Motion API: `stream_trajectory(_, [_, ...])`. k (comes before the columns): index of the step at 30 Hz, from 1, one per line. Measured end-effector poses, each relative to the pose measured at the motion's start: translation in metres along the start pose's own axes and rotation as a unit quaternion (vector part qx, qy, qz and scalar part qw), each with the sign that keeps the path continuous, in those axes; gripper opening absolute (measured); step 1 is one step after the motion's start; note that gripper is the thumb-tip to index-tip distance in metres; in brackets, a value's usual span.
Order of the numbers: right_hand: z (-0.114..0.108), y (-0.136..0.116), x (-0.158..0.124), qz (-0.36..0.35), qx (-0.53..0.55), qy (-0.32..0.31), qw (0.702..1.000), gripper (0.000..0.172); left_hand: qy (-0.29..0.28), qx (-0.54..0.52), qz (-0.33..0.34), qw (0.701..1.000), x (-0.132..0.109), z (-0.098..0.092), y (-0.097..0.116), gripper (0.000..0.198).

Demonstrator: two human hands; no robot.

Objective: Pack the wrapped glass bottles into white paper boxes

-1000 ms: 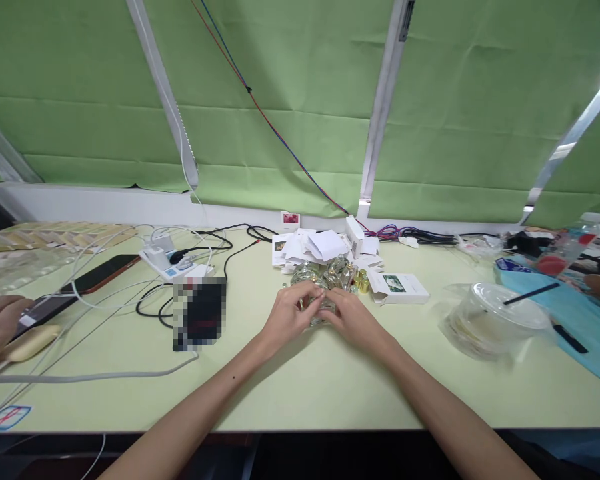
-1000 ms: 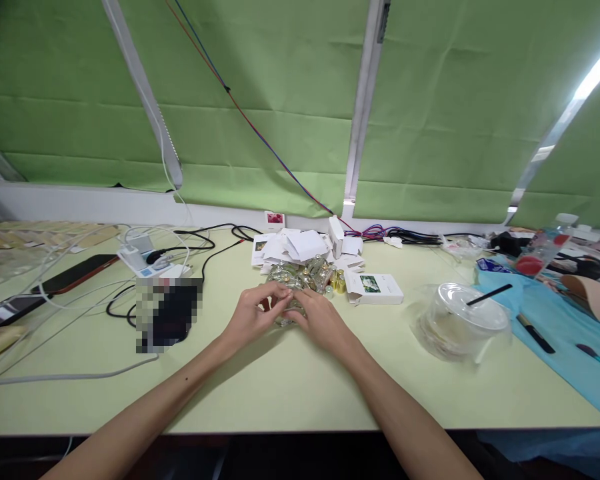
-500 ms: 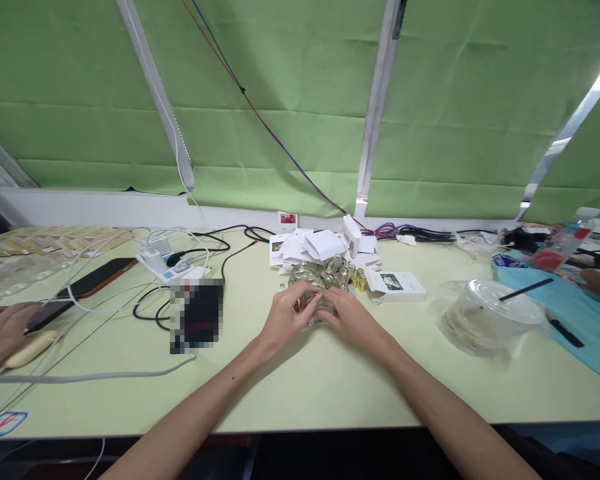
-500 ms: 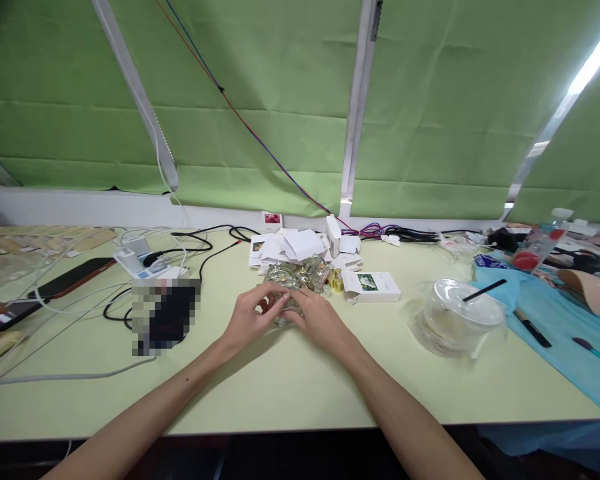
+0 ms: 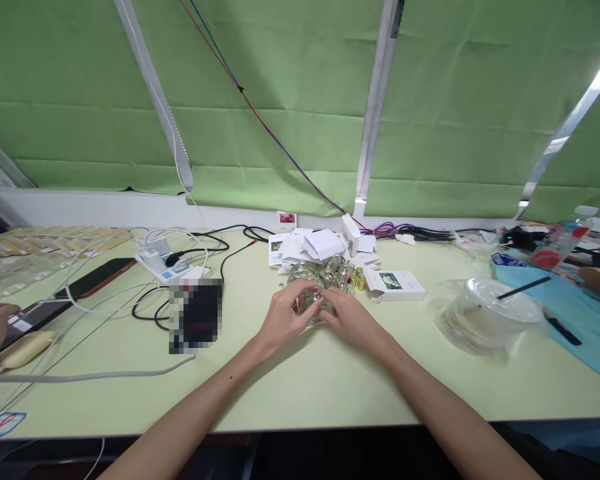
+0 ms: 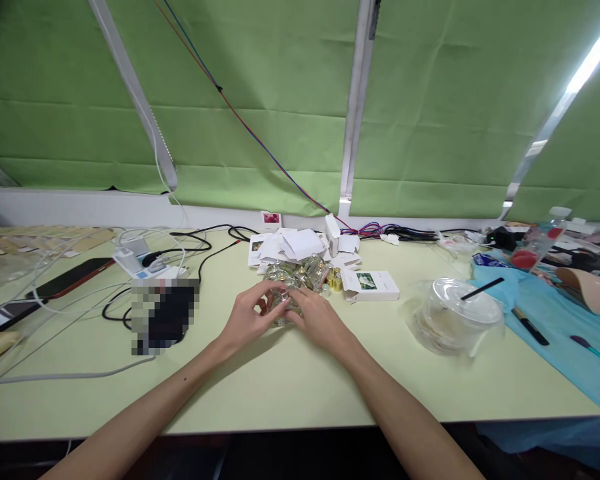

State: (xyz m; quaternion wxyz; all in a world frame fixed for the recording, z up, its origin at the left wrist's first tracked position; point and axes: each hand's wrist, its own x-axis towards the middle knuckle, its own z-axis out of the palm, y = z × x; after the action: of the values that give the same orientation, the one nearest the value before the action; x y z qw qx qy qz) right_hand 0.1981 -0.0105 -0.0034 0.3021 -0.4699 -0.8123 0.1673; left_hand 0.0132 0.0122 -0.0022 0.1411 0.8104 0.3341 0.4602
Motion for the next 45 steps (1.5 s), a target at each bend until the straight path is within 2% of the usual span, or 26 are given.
stream_trajectory(10, [0.0,0.001,0.0,0.002,-0.009,0.0,1.0,0.03,-0.025,0.012,-0.014,1.0,0.0,-0.002,0.0,0.02])
stream_trajectory(13, [0.0,0.0,-0.001,0.002,-0.018,0.001,1.0,0.033,-0.038,0.027,-0.037,0.998,0.001,-0.004,-0.001,0.03])
stream_trajectory(17, [-0.002,0.0,-0.001,0.0,-0.021,-0.001,1.0,0.034,-0.081,0.076,-0.073,0.991,0.002,-0.009,0.0,0.042])
stream_trajectory(20, [-0.004,0.003,-0.001,-0.002,-0.009,-0.009,1.0,0.038,-0.103,0.112,-0.082,0.985,0.002,-0.011,0.003,0.035])
stream_trajectory(25, [-0.011,0.011,-0.003,-0.011,-0.003,-0.011,1.0,0.058,-0.112,0.138,-0.088,0.98,0.001,-0.011,0.005,0.025])
stream_trajectory(30, [-0.017,0.014,-0.006,-0.037,-0.014,-0.015,0.999,0.046,-0.121,0.155,-0.088,0.977,0.002,-0.011,0.005,0.021])
stream_trajectory(33, [-0.018,0.019,-0.005,-0.014,-0.025,0.029,0.999,0.039,-0.121,0.163,-0.088,0.975,0.002,-0.01,0.005,0.024])
stream_trajectory(39, [-0.02,0.031,0.0,0.069,-0.077,0.196,0.975,0.029,-0.131,0.178,-0.087,0.971,0.002,-0.01,0.007,0.031])
stream_trajectory(41, [-0.021,0.034,0.0,0.105,-0.105,0.215,0.965,0.03,-0.139,0.189,-0.081,0.969,0.002,-0.01,0.007,0.029])
stream_trajectory(45, [-0.021,0.034,-0.002,0.149,-0.134,0.196,0.96,0.031,-0.156,0.192,-0.081,0.966,0.002,-0.012,0.007,0.024])
